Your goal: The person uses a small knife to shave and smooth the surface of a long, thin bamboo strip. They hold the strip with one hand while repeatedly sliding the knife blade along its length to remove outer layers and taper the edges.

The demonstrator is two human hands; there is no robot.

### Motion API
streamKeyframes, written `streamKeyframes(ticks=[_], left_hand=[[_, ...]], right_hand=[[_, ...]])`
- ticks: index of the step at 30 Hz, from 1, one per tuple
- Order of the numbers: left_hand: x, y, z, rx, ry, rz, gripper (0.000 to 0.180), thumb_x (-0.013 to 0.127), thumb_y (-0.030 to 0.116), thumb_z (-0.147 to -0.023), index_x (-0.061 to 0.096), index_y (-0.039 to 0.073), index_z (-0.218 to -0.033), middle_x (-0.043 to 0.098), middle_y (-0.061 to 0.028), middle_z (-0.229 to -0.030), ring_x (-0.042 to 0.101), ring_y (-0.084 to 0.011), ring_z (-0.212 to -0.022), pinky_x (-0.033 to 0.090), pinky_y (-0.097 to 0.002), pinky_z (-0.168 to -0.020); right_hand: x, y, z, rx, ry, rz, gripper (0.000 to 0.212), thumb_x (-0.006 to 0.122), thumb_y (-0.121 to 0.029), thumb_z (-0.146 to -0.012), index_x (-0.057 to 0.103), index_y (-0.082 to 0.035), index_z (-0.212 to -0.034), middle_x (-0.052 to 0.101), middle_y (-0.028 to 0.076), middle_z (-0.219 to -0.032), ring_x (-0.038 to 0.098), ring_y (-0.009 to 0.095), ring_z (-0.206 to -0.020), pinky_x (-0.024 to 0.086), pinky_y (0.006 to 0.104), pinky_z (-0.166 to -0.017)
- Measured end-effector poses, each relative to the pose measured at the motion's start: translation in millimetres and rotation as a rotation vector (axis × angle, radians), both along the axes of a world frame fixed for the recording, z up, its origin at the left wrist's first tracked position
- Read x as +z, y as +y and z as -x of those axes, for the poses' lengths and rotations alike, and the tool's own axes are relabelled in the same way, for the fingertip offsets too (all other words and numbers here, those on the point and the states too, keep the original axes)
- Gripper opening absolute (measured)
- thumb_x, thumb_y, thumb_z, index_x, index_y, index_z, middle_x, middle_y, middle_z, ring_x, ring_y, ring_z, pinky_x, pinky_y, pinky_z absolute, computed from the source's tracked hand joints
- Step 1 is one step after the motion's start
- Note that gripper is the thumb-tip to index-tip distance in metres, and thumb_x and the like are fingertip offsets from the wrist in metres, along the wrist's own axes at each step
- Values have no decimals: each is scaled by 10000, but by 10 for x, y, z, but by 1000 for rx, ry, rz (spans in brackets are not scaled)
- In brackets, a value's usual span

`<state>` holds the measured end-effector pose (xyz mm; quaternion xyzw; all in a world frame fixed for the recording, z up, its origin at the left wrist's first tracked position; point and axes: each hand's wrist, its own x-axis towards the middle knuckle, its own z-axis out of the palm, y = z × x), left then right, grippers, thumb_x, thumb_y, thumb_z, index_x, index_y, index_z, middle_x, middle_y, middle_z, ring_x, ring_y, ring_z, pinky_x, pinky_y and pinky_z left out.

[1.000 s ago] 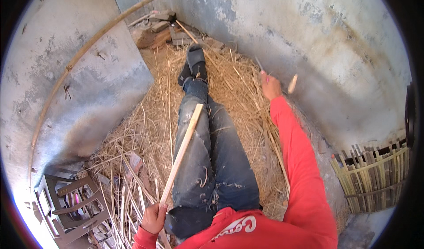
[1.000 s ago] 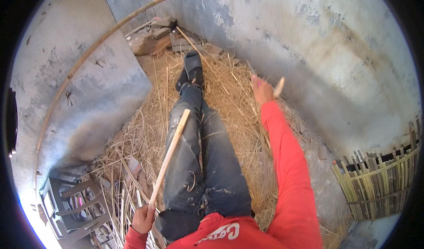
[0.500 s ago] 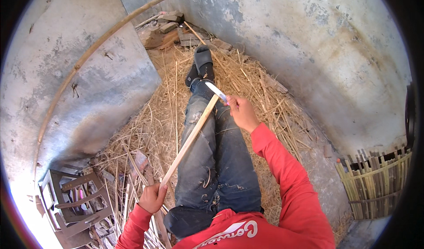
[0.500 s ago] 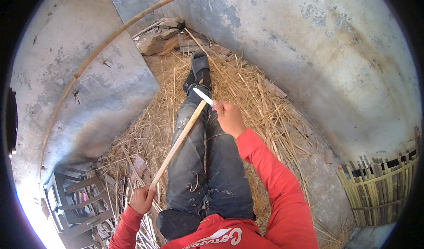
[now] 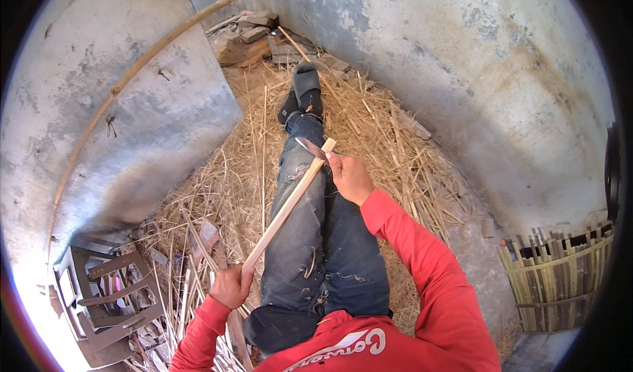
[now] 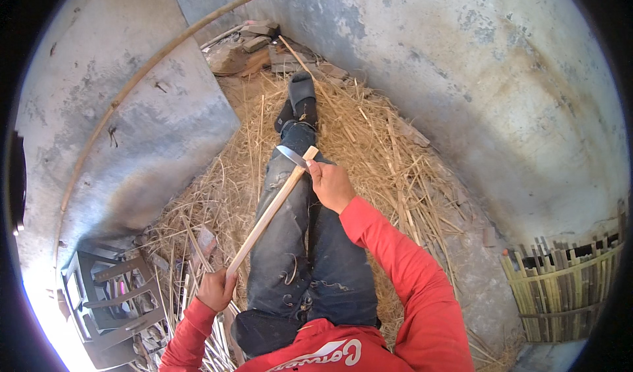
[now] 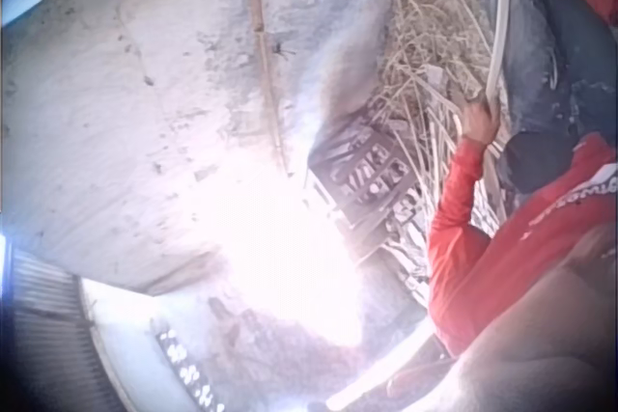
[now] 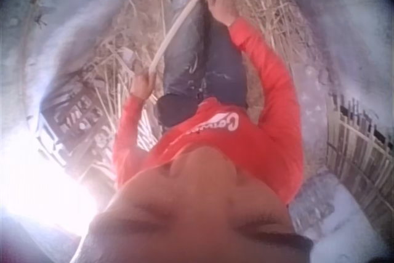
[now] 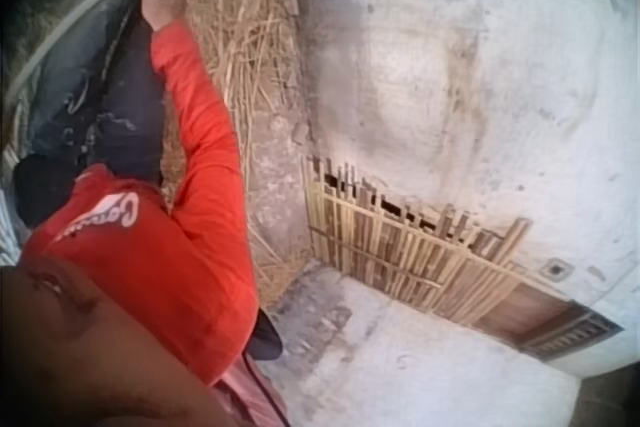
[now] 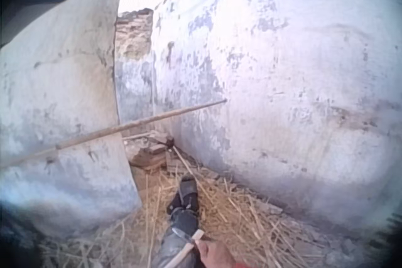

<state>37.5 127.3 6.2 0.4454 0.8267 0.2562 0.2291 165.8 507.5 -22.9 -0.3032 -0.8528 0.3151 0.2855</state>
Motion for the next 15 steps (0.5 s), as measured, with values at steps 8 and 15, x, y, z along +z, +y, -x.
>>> streamKeyframes(ticks=[8, 15], left_hand=[[-62, 37, 27, -44, -36, -44, 362, 605, 302, -1036, 667, 2, -843, 586, -228, -609, 612, -457, -578, 480, -526, -578], [-81, -101, 148, 24, 18, -8, 313, 633, 279, -1016, 625, 33, -821, 575, -225, -585, 620, -450, -566, 473, -518, -539]], right_hand=[[-382, 172, 78, -53, 29, -103, 381, 502, -300, -1074, 751, -21, -1001, 685, 276, -837, 675, 472, -790, 524, 539, -687], [-302, 438, -314, -380, 187, 241, 505, 529, -409, -1074, 731, 20, -902, 673, 270, -765, 662, 449, -722, 495, 491, -651]])
